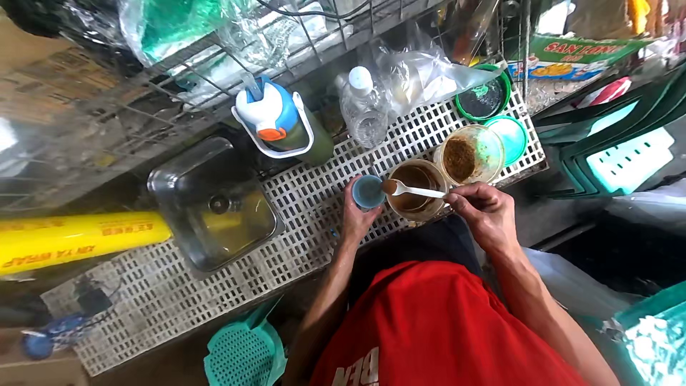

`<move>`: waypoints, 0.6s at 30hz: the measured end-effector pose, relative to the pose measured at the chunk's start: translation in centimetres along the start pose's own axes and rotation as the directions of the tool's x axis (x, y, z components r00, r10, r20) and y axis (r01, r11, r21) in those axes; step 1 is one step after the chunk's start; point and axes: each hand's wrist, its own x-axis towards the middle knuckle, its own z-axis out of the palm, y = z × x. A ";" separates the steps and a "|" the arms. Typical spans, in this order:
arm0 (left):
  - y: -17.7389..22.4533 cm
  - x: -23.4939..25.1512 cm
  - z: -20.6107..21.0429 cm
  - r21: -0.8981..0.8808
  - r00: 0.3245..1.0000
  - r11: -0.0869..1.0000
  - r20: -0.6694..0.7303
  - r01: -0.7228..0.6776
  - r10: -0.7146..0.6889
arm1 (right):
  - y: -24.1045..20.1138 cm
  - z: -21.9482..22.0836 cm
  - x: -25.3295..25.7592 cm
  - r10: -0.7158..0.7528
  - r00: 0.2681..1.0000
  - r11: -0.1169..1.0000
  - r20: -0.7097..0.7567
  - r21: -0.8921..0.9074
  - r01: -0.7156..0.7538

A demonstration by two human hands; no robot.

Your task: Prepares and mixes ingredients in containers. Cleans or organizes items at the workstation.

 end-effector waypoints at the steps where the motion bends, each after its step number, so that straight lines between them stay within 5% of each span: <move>1: 0.2 -0.1 -0.1 0.016 1.000 1.000 -0.016 0.007 -0.007 | 0.0 0.4 0.2 -0.019 1.000 1.000 0.017 -0.021 0.019; 6: 1.2 -0.8 -1.1 0.069 0.998 0.998 -0.069 -0.008 0.013 | 0.0 2.8 0.7 -0.237 0.957 0.939 0.165 -0.212 0.269; 11: 2.0 -1.6 -1.8 0.110 0.998 0.994 -0.059 -0.024 0.031 | 0.6 4.6 1.1 -0.448 0.804 0.718 0.390 -0.379 0.584; 18: 2.4 -1.9 -1.7 0.091 0.997 0.995 -0.060 -0.037 0.042 | 1.5 5.2 0.9 -0.509 0.752 0.644 0.418 -0.394 0.655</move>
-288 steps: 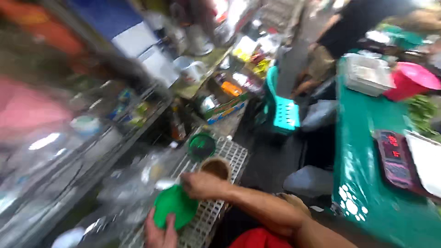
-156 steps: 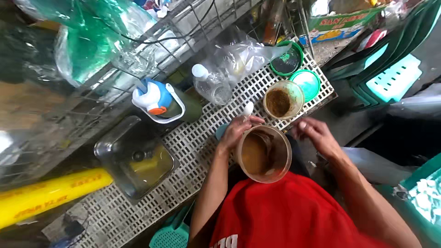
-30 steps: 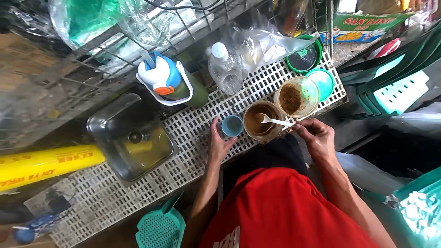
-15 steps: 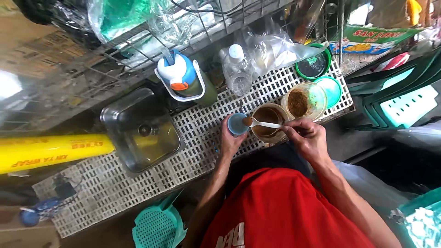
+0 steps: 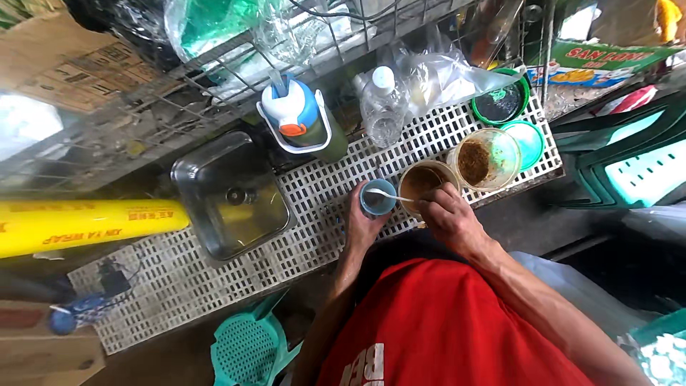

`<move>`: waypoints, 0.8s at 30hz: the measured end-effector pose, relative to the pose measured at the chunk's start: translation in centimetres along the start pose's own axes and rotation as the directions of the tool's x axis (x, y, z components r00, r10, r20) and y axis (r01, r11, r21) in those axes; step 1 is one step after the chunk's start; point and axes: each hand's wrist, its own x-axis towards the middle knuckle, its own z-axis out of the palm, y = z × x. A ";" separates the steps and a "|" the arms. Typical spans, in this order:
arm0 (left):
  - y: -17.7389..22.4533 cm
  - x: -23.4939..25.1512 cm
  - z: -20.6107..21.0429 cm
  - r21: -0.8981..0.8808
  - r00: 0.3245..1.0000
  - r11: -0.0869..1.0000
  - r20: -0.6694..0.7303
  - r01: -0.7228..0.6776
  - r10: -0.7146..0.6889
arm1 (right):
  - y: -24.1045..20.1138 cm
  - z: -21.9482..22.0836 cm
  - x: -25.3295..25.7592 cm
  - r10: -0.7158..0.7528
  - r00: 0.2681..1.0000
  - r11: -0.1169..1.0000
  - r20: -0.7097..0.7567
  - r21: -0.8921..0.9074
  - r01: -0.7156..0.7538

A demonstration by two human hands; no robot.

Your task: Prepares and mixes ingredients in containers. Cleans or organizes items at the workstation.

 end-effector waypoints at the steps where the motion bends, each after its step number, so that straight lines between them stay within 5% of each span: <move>1: 0.0 0.1 0.0 -0.003 1.000 1.000 0.001 -0.004 0.004 | 0.1 0.0 0.0 -0.011 1.000 1.000 -0.016 -0.010 0.010; 6: -0.1 0.2 0.1 -0.025 1.000 1.000 0.003 0.018 -0.018 | 0.1 -0.2 -0.3 -0.018 0.998 1.000 -0.064 0.009 0.019; 10: -0.2 0.2 0.1 -0.020 0.999 0.999 -0.008 0.038 -0.038 | 0.1 -0.5 -0.5 0.197 0.973 0.965 -0.119 0.200 -0.171; 14: -0.8 0.2 0.1 -0.012 0.999 0.999 -0.005 0.032 -0.032 | 0.3 -2.3 -1.0 0.539 0.819 0.772 -0.194 0.502 -0.389; 18: -1.5 0.2 0.3 -0.022 0.999 0.999 -0.009 0.031 -0.032 | 1.5 -5.6 -2.6 0.745 0.623 0.572 -0.240 0.709 -0.411; 24: -1.7 0.4 0.4 -0.005 0.998 0.998 0.003 0.061 -0.061 | 3.2 -9.2 -5.1 0.780 0.503 0.599 -0.371 0.676 -0.430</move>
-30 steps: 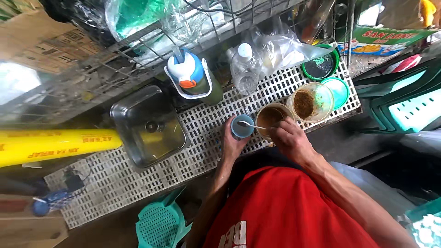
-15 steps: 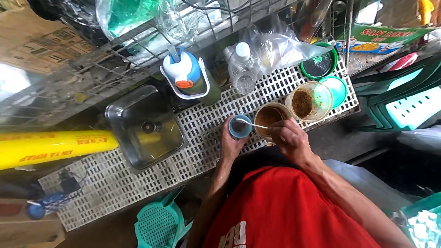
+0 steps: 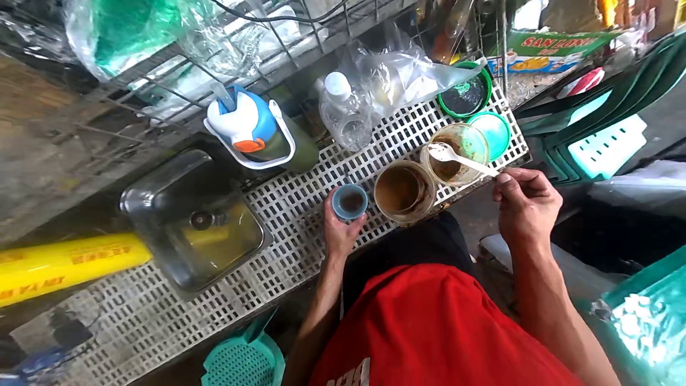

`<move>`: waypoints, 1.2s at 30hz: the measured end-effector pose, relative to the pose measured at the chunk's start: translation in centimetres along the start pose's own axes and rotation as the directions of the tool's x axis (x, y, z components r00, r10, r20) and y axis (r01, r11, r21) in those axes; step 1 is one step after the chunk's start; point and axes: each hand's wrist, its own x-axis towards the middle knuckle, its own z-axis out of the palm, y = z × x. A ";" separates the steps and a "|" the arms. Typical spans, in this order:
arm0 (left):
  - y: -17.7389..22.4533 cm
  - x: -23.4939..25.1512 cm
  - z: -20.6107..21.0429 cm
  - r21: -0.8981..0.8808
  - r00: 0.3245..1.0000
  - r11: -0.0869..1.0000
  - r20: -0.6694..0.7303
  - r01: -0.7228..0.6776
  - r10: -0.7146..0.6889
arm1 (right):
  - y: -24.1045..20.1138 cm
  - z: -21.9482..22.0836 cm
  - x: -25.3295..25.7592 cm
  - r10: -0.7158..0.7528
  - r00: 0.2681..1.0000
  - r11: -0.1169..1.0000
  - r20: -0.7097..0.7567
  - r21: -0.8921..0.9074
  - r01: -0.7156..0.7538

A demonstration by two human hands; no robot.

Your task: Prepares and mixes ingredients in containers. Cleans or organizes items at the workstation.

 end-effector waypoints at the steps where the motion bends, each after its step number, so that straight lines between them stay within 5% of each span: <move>1: 0.1 0.1 0.0 0.004 1.000 1.000 0.009 0.001 -0.001 | -0.1 -0.2 0.0 -0.002 1.000 1.000 0.003 -0.019 0.002; 7: 0.0 0.2 0.0 0.009 0.999 1.000 0.035 -0.016 0.016 | -0.5 2.2 -1.7 -0.070 0.962 0.960 0.264 -0.244 0.137; 11: -0.1 -0.1 0.0 0.041 1.000 0.999 0.027 0.002 -0.003 | 0.7 5.0 -2.5 -0.162 0.889 0.816 0.427 -0.448 0.364; 16: -0.2 -0.2 -0.1 0.010 1.000 1.000 0.020 0.004 -0.005 | 1.4 7.2 -2.9 -0.198 0.841 0.733 0.503 -0.494 0.468; 24: -0.4 -0.3 -0.1 0.017 1.000 1.000 0.005 -0.012 0.012 | 1.6 6.5 -3.0 -0.171 0.872 0.759 0.458 -0.503 0.413; 30: -0.4 -0.5 -0.4 -0.008 1.000 1.000 -0.002 -0.018 0.018 | -2.1 0.9 -0.4 -0.197 0.953 0.884 0.229 -0.380 0.274; 36: -0.5 -0.5 -0.5 0.012 1.000 1.000 0.014 -0.008 0.008 | -4.6 -2.7 1.6 -0.234 0.967 0.865 0.099 -0.433 0.253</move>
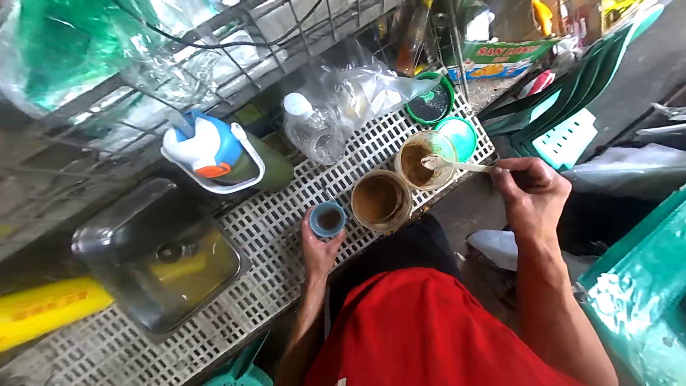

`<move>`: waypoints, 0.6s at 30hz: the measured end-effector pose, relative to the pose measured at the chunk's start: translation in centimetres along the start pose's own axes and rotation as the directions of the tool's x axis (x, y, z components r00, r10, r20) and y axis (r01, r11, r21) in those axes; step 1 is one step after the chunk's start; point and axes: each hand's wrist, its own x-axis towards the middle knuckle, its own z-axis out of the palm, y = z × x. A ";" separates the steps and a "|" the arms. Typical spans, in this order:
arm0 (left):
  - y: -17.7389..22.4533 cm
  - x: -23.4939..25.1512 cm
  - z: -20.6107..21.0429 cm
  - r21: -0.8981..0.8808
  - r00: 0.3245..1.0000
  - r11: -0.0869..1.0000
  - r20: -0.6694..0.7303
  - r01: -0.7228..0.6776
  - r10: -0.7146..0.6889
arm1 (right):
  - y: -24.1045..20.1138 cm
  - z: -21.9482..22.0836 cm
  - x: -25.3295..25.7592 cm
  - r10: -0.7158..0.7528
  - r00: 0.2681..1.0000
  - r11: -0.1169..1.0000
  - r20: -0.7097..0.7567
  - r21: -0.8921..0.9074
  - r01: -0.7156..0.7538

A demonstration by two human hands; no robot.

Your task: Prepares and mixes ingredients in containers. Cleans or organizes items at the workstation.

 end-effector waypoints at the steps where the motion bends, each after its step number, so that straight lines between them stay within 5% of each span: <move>1: 0.1 0.2 0.0 0.000 1.000 1.000 0.006 -0.006 0.006 | -0.3 0.5 -0.2 -0.007 1.000 1.000 0.024 0.015 0.006; 6: 0.1 0.2 -0.1 0.011 1.000 1.000 0.014 -0.010 0.010 | -0.7 4.3 -2.3 -0.119 0.979 0.990 0.166 -0.058 0.130; 12: 0.2 -0.3 -0.1 0.007 1.000 1.000 -0.014 -0.022 0.022 | 1.1 2.3 -0.7 -0.035 0.999 0.998 -0.037 -0.046 0.034; 18: 0.1 -0.6 0.1 -0.005 0.999 0.999 0.008 -0.044 0.044 | 1.1 2.7 -1.5 -0.008 0.999 1.000 -0.047 0.028 0.009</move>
